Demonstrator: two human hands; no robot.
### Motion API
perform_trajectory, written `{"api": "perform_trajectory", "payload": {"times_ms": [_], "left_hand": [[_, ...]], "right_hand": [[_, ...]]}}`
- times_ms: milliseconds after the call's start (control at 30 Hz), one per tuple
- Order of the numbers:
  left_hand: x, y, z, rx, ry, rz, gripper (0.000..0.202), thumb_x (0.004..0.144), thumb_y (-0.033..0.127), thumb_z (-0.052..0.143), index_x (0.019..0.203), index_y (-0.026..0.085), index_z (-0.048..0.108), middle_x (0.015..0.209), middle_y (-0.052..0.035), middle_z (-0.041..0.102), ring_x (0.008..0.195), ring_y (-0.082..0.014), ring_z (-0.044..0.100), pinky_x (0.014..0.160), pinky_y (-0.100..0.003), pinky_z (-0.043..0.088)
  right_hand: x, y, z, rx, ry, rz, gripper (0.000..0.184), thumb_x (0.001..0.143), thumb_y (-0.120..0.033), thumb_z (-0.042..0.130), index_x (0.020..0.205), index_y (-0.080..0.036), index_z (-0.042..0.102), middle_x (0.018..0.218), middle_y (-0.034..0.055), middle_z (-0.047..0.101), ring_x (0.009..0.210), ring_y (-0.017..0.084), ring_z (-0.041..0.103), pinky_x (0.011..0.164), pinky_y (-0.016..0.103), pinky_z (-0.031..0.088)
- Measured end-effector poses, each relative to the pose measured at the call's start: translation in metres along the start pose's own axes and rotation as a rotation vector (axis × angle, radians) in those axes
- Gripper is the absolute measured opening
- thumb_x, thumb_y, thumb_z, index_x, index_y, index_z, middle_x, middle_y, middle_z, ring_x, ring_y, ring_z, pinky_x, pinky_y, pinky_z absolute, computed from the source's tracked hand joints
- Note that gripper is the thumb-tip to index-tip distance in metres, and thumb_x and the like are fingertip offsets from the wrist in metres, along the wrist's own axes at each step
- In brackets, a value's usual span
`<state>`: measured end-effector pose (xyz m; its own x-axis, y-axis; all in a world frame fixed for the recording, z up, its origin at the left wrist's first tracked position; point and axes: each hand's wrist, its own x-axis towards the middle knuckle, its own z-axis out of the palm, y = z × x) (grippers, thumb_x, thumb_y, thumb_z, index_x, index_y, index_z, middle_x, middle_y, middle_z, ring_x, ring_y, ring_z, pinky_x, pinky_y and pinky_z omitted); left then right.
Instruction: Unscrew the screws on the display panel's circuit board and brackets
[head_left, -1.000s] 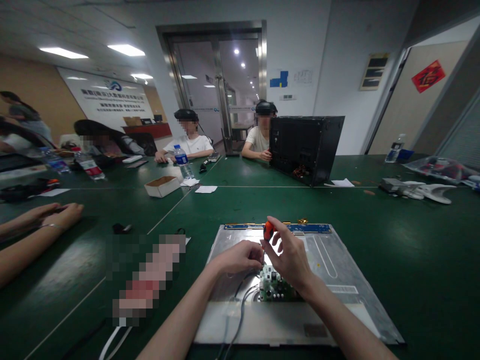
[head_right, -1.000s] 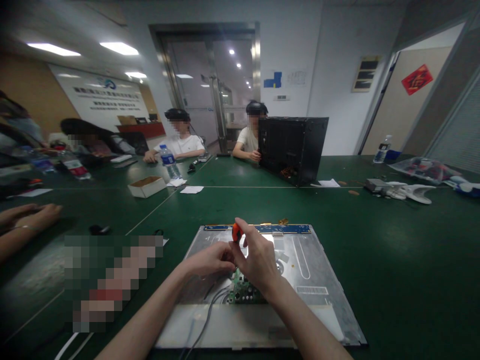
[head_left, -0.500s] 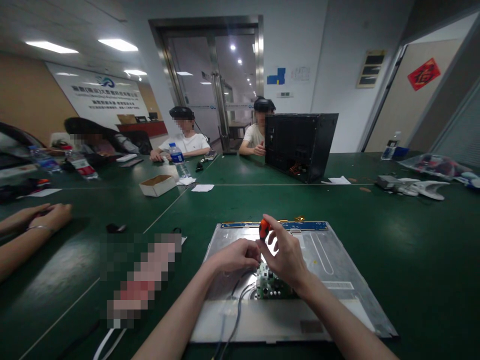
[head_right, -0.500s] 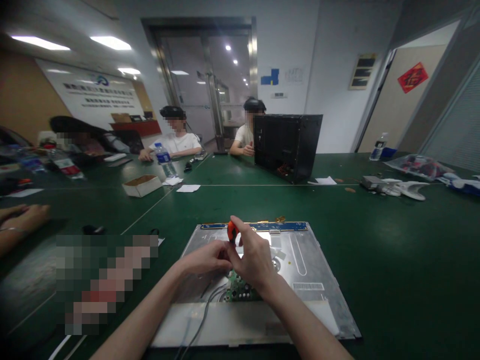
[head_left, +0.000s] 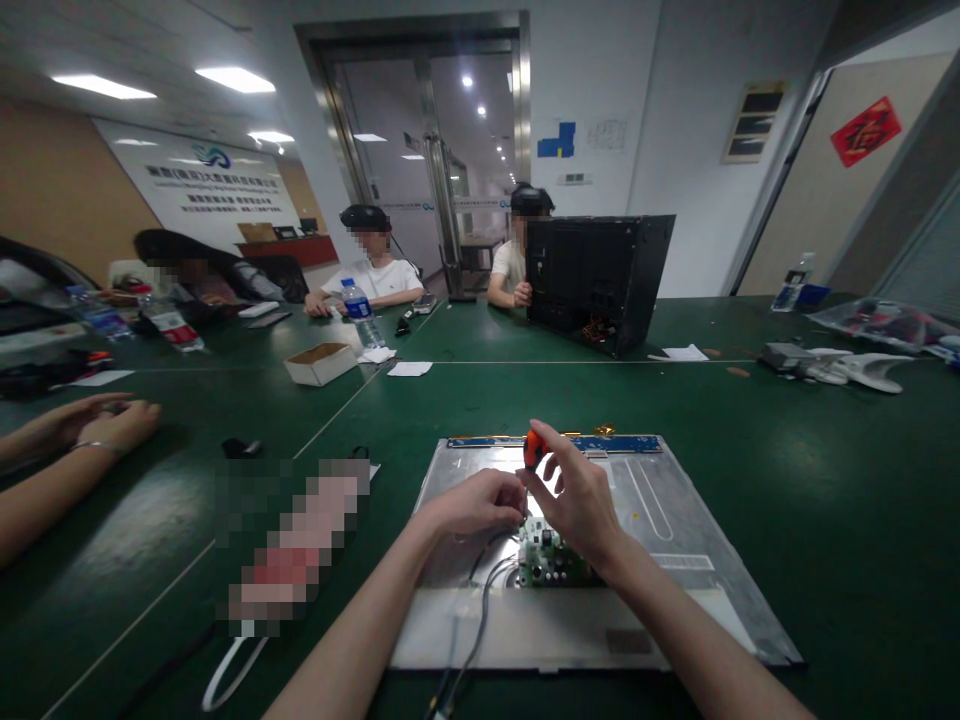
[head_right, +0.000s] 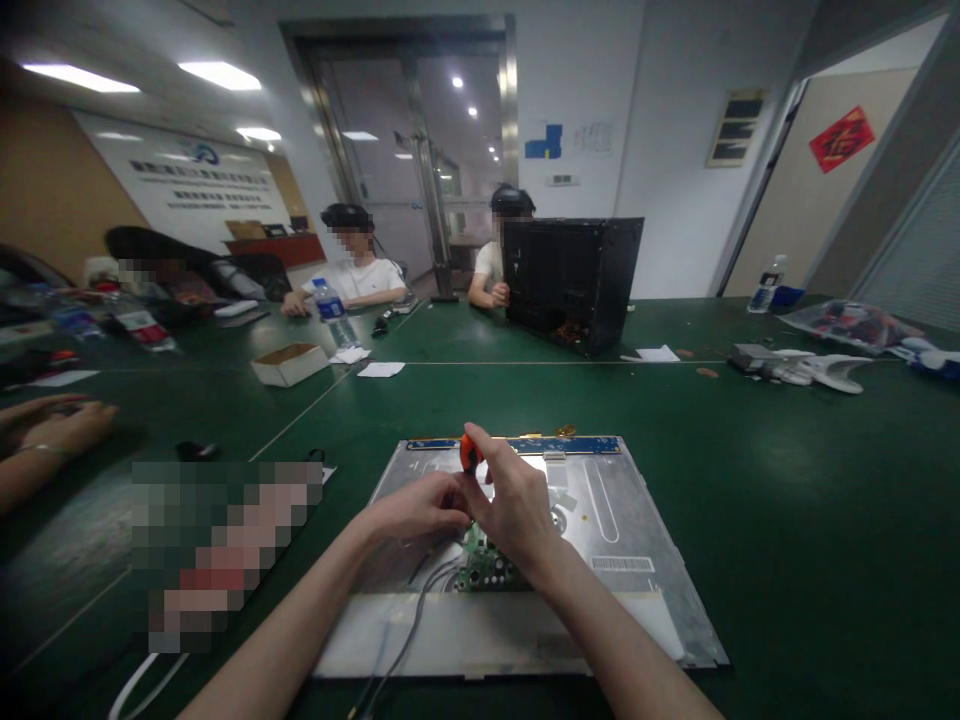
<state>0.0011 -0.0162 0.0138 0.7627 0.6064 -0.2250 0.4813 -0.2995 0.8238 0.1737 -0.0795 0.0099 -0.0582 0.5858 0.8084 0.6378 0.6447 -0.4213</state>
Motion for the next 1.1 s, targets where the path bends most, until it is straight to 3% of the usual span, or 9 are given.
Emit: {"api": "perform_trajectory", "payload": {"times_ms": [167, 567, 1100], "left_hand": [[0.0007, 0.0005, 0.0006, -0.014, -0.008, 0.000, 0.006, 0.072, 0.012, 0.062, 0.071, 0.016, 0.057, 0.062, 0.0053, 0.051, 0.061, -0.0124, 0.047, 0.061, -0.025, 0.036], [0.0021, -0.0035, 0.0011, -0.005, -0.019, 0.028, 0.006, 0.074, 0.016, 0.063, 0.072, 0.016, 0.056, 0.067, 0.0046, 0.053, 0.063, -0.0127, 0.047, 0.060, -0.024, 0.036], [0.0015, -0.0023, 0.0004, -0.006, -0.004, 0.027, 0.007, 0.071, 0.018, 0.063, 0.073, 0.017, 0.056, 0.068, 0.0033, 0.055, 0.066, -0.0145, 0.050, 0.061, -0.026, 0.037]], "right_hand": [[0.0023, -0.0033, -0.0027, -0.003, -0.019, -0.021, 0.055, 0.094, -0.020, 0.051, 0.147, -0.023, 0.038, 0.093, 0.0044, 0.068, 0.059, 0.013, 0.057, 0.049, 0.023, 0.049], [0.0023, -0.0059, -0.0021, -0.021, 0.007, 0.028, 0.053, 0.088, -0.018, 0.052, 0.140, -0.017, 0.042, 0.073, -0.0010, 0.062, 0.050, 0.011, 0.053, 0.045, 0.021, 0.042], [0.0021, -0.0060, -0.0023, -0.005, -0.014, 0.045, 0.056, 0.087, -0.017, 0.053, 0.141, -0.019, 0.040, 0.073, -0.0013, 0.062, 0.049, 0.011, 0.053, 0.044, 0.021, 0.041]]}}
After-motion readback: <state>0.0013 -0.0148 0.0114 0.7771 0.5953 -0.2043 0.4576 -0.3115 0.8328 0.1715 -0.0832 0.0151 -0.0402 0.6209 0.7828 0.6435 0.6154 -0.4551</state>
